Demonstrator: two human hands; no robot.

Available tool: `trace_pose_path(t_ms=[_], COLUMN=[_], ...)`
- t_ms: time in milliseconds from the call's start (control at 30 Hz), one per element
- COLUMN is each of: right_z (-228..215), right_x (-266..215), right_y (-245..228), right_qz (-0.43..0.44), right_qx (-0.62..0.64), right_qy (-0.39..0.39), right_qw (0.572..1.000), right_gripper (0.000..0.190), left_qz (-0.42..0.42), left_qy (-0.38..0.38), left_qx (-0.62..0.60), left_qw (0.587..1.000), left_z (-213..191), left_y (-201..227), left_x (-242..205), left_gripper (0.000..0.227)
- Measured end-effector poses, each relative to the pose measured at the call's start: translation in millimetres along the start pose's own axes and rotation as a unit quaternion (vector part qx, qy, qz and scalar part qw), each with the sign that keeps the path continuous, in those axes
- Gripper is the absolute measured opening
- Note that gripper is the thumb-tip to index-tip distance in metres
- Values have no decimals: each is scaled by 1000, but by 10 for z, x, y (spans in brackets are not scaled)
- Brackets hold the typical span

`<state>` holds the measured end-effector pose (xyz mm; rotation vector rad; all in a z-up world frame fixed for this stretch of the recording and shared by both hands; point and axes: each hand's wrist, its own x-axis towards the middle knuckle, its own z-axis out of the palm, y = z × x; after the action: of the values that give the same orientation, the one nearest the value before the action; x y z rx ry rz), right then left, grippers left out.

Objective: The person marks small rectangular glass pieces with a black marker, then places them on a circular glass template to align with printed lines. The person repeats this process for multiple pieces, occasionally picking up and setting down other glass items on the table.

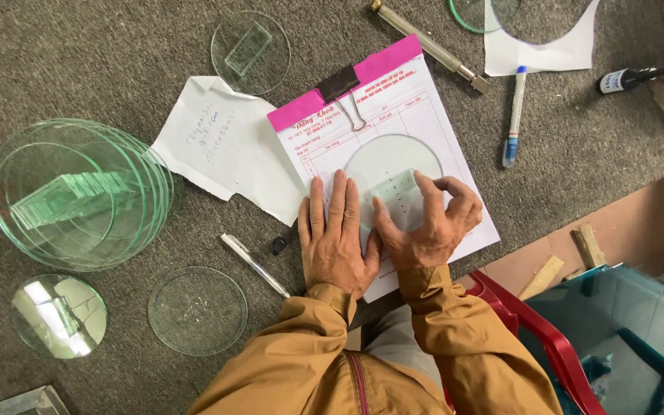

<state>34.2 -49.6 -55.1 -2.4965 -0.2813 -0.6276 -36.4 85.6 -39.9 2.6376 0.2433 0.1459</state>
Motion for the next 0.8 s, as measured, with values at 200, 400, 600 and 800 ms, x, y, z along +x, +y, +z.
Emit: trace_pose_path(t_ms=[200,400,600,800], right_z=[-48,-57,-43,-40], right_x=[39,40,20,32], right_y=[-96,-86,-52,-67], right_qz=[53,53,27,25], right_qx=[9,13,16,11], right_qy=[-7,-21,-25,-20], right_qw=[999,998,999,999], right_gripper=[62,64,67,65], left_qz=[6,-1,-4,-3], left_qy=[-3,-17,-15,-13], left_qx=[5,6,1,-5], left_qw=[1000,1000,1000,1000], left_z=[-19,3,-3,14], left_y=[-7,-10,-10,-12], left_x=[14,2,-8,-10], left_gripper=[92,94,92,89])
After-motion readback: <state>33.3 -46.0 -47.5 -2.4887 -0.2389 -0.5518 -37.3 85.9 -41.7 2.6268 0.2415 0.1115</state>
